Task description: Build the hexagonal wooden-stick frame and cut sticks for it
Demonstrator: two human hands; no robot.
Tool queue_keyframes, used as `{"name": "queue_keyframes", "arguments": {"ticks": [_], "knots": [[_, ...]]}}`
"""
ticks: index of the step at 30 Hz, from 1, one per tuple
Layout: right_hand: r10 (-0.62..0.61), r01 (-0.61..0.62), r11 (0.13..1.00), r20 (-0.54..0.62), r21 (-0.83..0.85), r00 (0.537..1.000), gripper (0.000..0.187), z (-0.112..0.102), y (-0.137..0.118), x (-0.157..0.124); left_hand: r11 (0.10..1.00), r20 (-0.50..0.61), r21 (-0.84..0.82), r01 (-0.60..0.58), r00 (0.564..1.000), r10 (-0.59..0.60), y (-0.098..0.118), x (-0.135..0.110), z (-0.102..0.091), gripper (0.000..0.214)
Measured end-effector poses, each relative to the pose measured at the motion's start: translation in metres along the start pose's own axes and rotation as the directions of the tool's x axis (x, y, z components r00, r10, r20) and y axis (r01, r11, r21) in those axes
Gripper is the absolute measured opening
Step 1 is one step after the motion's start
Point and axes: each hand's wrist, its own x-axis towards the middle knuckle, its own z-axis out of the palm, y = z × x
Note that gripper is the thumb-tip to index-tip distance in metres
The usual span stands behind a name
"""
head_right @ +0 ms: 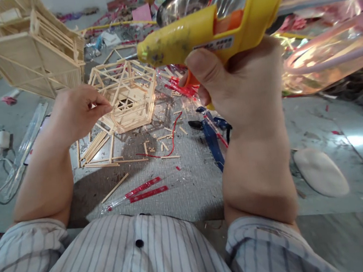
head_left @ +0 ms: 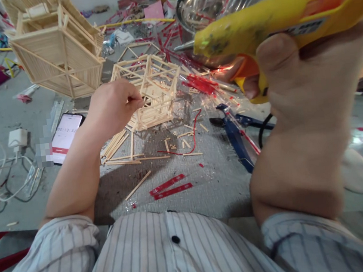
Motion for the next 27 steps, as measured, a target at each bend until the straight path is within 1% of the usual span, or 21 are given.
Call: {"name": "queue_keyframes", "arguments": {"ticks": [3,5,9,17,23,27], "knots": [[-0.007,0.007,1.0,-0.004,0.002,1.0,0.03,0.0,0.001,0.0,0.999,0.044,-0.042,0.003,0.999,-0.002,-0.004,0.008,0.008,0.018],[0.016,-0.015,1.0,0.004,-0.013,1.0,0.033,0.0,0.001,-0.001,0.998,0.069,-0.062,0.022,0.997,-0.018,-0.006,0.01,0.011,0.017],[0.053,-0.053,0.998,0.01,-0.038,0.999,0.035,0.001,-0.001,-0.001,0.996,0.097,-0.078,0.051,0.994,-0.043,-0.007,0.012,0.012,0.016],[0.0,0.002,0.998,0.032,-0.06,0.999,0.037,0.001,-0.001,-0.001,0.989,0.172,-0.079,0.127,0.979,-0.112,-0.001,0.013,0.01,0.017],[-0.001,0.005,0.995,0.042,-0.101,0.999,0.036,-0.001,-0.001,-0.002,0.988,0.191,-0.106,0.115,0.977,-0.094,-0.004,0.013,0.009,0.018],[-0.01,0.014,0.995,0.042,-0.102,0.999,0.037,0.0,-0.001,-0.002,0.994,0.17,-0.087,0.06,0.984,-0.045,-0.008,0.015,0.011,0.019]]}}
